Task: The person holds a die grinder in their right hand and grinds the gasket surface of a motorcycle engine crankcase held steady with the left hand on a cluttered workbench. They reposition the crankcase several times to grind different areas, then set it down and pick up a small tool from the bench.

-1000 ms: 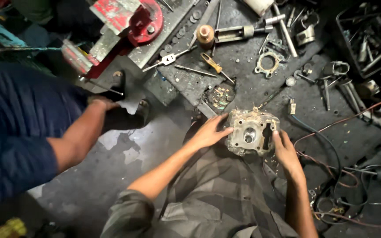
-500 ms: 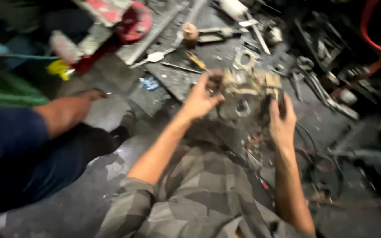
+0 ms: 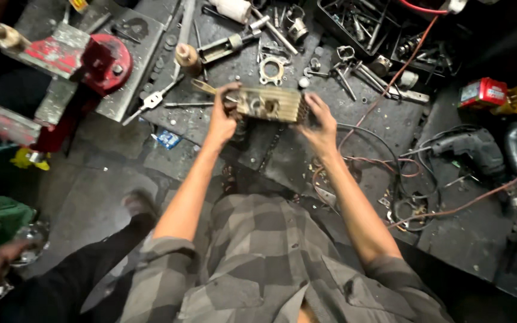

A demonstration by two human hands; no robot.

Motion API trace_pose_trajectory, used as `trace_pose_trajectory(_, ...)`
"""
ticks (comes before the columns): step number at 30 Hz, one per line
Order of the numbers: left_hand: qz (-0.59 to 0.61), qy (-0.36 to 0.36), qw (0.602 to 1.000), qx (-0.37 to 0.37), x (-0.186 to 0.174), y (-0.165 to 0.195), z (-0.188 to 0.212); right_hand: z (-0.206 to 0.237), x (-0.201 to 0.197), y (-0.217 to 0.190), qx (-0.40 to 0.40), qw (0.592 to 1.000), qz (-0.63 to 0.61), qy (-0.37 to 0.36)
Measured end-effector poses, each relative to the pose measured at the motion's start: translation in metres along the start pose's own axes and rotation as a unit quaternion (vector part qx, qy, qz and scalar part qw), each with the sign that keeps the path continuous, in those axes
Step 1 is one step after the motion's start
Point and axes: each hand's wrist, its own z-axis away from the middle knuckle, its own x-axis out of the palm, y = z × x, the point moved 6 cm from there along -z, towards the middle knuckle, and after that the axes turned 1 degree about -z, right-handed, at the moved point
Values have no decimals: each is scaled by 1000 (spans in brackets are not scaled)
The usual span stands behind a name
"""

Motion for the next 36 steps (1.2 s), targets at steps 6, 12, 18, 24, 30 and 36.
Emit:
trace_pose_trajectory(6, -76, -8, 995, -64, -9, -4, 3, 6, -13, -5, 28, 999, -19, 8)
trace_pose_trajectory(12, 112, -48, 992, 33, 13, 110, -17, -24, -69, -66, -29, 987, -150, 57)
trace_pose_trajectory(18, 37, -108, 968, 225, 48, 210, -12, -35, -111, -124, -73, 921, -359, 131)
trace_pose_trajectory(24, 193, -167, 953, 166, 89, 219, 1, -25, -121, -154, -94, 916, -346, 177)
trace_pose_trajectory(30, 170, -172, 952, 188, 104, 245, 19, -4, -146, -170, -127, 926, -293, 200)
trace_pose_trajectory(36, 74, -183, 956, 216, 117, 302, 45, 4, -189, -140, 1, 755, -645, 119)
